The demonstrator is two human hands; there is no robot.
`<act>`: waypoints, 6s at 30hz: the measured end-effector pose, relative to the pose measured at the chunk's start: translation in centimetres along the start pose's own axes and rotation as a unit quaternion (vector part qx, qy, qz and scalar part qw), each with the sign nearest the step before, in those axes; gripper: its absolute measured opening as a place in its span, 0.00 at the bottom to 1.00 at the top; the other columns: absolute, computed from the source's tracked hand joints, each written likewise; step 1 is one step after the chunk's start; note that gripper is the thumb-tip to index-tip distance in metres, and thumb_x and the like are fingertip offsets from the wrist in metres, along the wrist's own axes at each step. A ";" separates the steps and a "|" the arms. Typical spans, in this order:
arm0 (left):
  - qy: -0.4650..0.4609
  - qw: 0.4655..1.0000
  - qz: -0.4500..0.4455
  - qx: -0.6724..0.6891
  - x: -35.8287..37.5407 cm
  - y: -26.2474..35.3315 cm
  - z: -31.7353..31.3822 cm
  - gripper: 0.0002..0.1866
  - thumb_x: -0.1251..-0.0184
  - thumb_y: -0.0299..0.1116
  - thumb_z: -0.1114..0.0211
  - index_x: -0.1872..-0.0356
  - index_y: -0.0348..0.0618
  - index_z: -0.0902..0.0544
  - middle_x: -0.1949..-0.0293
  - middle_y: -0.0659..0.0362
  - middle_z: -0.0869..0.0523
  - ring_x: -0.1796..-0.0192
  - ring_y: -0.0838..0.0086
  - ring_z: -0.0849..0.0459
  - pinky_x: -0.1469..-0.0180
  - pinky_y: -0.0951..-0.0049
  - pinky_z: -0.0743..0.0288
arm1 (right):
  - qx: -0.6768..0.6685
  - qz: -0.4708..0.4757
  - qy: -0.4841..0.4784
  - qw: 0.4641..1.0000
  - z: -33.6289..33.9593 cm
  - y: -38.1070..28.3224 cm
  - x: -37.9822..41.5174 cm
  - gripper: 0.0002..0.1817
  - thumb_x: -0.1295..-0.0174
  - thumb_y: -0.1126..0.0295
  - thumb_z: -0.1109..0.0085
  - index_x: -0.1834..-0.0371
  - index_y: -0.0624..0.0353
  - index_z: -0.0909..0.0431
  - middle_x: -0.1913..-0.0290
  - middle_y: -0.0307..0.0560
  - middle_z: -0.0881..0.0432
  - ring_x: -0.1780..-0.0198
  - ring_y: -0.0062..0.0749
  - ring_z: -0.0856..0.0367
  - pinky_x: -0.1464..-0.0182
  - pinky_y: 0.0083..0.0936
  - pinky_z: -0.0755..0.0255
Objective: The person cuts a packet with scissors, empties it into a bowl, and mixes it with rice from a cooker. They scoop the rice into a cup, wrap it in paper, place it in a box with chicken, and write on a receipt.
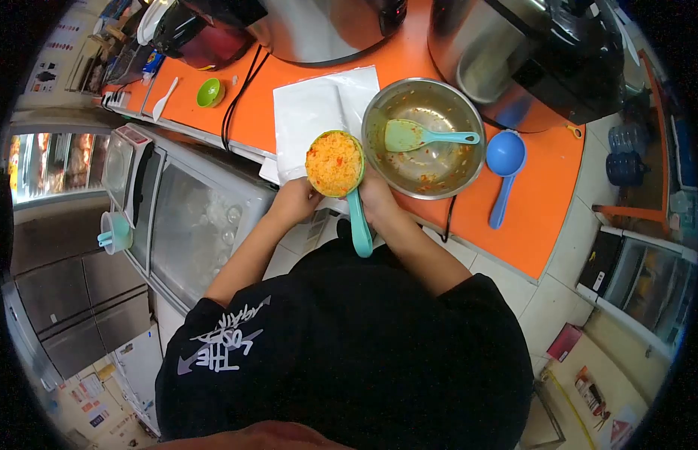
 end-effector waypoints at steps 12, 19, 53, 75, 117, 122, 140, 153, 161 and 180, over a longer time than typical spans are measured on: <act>0.093 0.954 -0.285 0.009 7.4 -0.3 4.0 0.06 0.51 0.23 0.43 0.70 0.39 0.26 0.61 0.54 0.20 0.54 0.58 0.23 0.54 0.61 0.30 | -0.063 0.172 0.044 0.982 -0.8 0.3 -4.6 0.14 0.34 0.63 0.63 0.54 0.58 0.31 0.66 0.44 0.23 0.73 0.27 0.25 0.74 0.22 0.29; 0.007 0.938 -0.336 0.085 11.6 -1.6 7.4 0.05 0.46 0.24 0.44 0.67 0.39 0.26 0.58 0.55 0.20 0.47 0.58 0.25 0.42 0.57 0.37 | -0.039 0.207 0.063 0.976 -0.7 -0.1 -5.5 0.13 0.34 0.65 0.63 0.54 0.58 0.31 0.65 0.43 0.23 0.72 0.26 0.25 0.72 0.21 0.28; 0.230 0.907 -0.353 -0.024 -1.6 -2.1 4.4 0.10 0.56 0.22 0.45 0.69 0.46 0.26 0.70 0.57 0.22 0.64 0.60 0.24 0.60 0.59 0.34 | -0.002 0.071 0.007 0.997 -3.2 -1.2 2.7 0.19 0.36 0.59 0.57 0.48 0.58 0.34 0.54 0.45 0.23 0.58 0.32 0.22 0.59 0.35 0.25; -0.069 0.965 -0.230 -0.105 -4.7 -6.2 0.8 0.17 0.50 0.28 0.49 0.59 0.56 0.19 0.41 0.55 0.31 0.32 0.53 0.50 0.38 0.38 0.59 | -0.062 0.162 0.034 0.984 0.5 -4.9 9.4 0.23 0.37 0.58 0.57 0.45 0.62 0.35 0.51 0.56 0.25 0.56 0.47 0.21 0.67 0.33 0.19; 0.105 0.971 -0.209 -0.045 5.2 -8.0 2.4 0.22 0.49 0.37 0.39 0.49 0.52 0.26 0.43 0.57 0.29 0.38 0.57 0.36 0.38 0.52 0.46 | 0.864 0.277 0.036 0.418 -12.7 1.4 -8.4 0.10 0.41 0.64 0.52 0.58 0.50 0.27 0.62 0.58 0.32 0.70 0.49 0.22 0.69 0.38 0.26; 0.132 0.972 -0.171 -0.092 5.8 -10.9 4.6 0.25 0.55 0.35 0.34 0.50 0.54 0.26 0.42 0.60 0.30 0.38 0.58 0.36 0.39 0.52 0.44 | 0.781 0.371 0.126 0.486 -14.0 -2.7 -4.6 0.13 0.41 0.61 0.51 0.55 0.49 0.27 0.61 0.58 0.30 0.67 0.51 0.23 0.66 0.41 0.27; 0.165 0.968 -0.187 0.001 2.0 -12.6 8.2 0.08 0.56 0.28 0.37 0.70 0.45 0.19 0.68 0.57 0.17 0.61 0.63 0.20 0.51 0.61 0.31 | 0.819 0.325 -0.114 0.459 -9.9 -2.9 2.5 0.24 0.53 0.65 0.39 0.50 0.56 0.29 0.55 0.51 0.26 0.51 0.44 0.29 0.47 0.35 0.36; 0.194 0.929 -0.030 0.314 -4.6 -18.2 9.6 0.15 0.37 0.41 0.44 0.69 0.37 0.23 0.80 0.57 0.22 0.75 0.76 0.24 0.71 0.73 0.32 | 0.558 0.198 0.141 0.793 -3.1 -3.1 -5.8 0.13 0.43 0.60 0.44 0.74 0.60 0.24 0.79 0.50 0.25 0.78 0.36 0.29 0.73 0.27 0.35; 0.251 0.965 0.055 0.040 -6.5 -15.9 9.2 0.13 0.43 0.37 0.43 0.59 0.43 0.26 0.55 0.47 0.22 0.56 0.52 0.23 0.56 0.56 0.29 | 0.770 0.102 0.211 0.593 -3.0 -1.7 -10.4 0.12 0.45 0.60 0.47 0.67 0.58 0.26 0.67 0.54 0.21 0.62 0.49 0.22 0.59 0.39 0.30; 0.004 0.983 -0.182 0.018 -0.1 -9.2 11.1 0.15 0.42 0.36 0.45 0.53 0.49 0.23 0.53 0.52 0.21 0.50 0.60 0.23 0.49 0.64 0.30 | 0.909 0.095 0.014 0.405 -9.7 -5.8 -19.2 0.14 0.56 0.67 0.40 0.64 0.52 0.26 0.60 0.48 0.22 0.54 0.42 0.25 0.55 0.38 0.33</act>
Point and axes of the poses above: each hand's wrist, its own x-axis away from the middle knuckle, its own z-axis out of the back of the hand, y = z × x, the point moved 6 cm from there along -x, towards the middle knuckle
